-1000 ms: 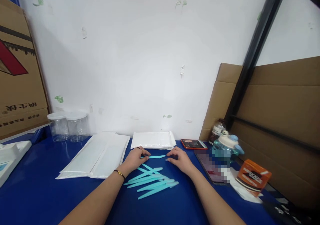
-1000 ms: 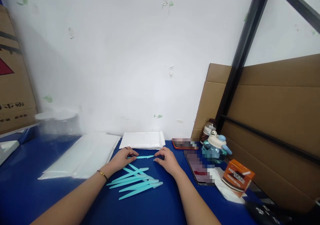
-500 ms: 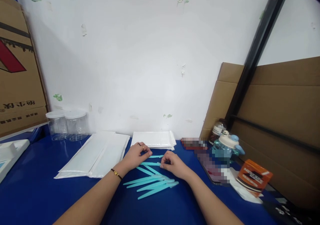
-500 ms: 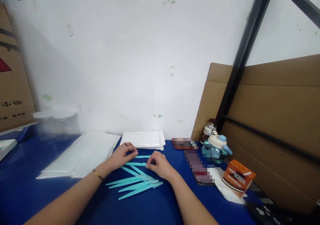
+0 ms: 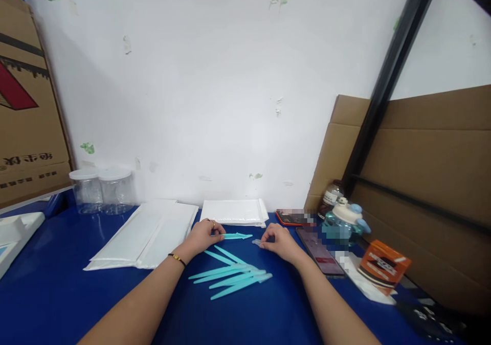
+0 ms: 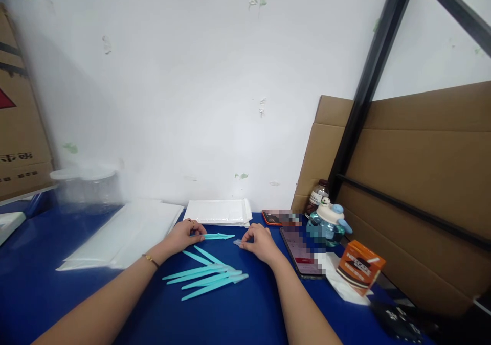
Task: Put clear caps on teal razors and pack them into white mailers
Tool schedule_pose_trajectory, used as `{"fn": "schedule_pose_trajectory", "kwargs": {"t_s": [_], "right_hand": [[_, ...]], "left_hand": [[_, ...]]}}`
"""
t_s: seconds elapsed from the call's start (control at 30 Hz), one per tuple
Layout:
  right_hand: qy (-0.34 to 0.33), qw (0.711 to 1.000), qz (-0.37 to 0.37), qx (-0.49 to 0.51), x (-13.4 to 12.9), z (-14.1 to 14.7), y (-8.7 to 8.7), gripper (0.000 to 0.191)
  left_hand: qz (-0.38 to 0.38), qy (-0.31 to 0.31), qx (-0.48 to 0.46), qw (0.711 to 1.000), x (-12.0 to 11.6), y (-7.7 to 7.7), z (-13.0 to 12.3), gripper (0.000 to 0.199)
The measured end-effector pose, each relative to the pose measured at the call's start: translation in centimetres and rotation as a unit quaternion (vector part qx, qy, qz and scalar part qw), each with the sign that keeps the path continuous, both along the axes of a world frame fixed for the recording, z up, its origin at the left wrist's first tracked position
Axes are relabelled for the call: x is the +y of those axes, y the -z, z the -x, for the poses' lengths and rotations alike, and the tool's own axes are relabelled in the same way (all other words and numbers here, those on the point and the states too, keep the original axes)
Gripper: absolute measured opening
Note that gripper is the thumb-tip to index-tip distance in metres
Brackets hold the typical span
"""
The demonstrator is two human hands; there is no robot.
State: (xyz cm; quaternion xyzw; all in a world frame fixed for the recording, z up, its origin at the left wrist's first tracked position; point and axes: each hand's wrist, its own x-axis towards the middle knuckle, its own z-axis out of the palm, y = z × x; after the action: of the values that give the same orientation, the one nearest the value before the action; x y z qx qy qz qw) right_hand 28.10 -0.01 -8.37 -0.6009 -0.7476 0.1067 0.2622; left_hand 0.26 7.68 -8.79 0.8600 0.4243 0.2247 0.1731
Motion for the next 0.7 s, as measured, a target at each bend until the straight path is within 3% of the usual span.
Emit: {"fn": "schedule_pose_trajectory", "kwargs": {"t_s": [0.23,0.3,0.47,0.7], "right_hand": [[0.025,0.999,-0.010,-0.022,0.0,0.3,0.0,0.008],[0.021,0.999,-0.024,-0.007,-0.2,0.4,-0.1,0.008],[0.000,1.000,-0.028,0.014,-0.5,0.8,-0.5,0.011],[-0.038,0.997,0.005,0.068,-1.0,1.2,-0.8,0.013]], "left_hand": [[-0.039,-0.025,-0.025,0.999,-0.3,0.0,-0.4,0.032],[-0.051,0.005,-0.033,0.998,-0.7,-0.6,-0.4,0.029],[0.004,0.154,0.036,0.987,-2.1,-1.9,-0.6,0.022],[0.007,0.133,0.088,0.987,-2.9,-2.1,-1.0,0.010]]}}
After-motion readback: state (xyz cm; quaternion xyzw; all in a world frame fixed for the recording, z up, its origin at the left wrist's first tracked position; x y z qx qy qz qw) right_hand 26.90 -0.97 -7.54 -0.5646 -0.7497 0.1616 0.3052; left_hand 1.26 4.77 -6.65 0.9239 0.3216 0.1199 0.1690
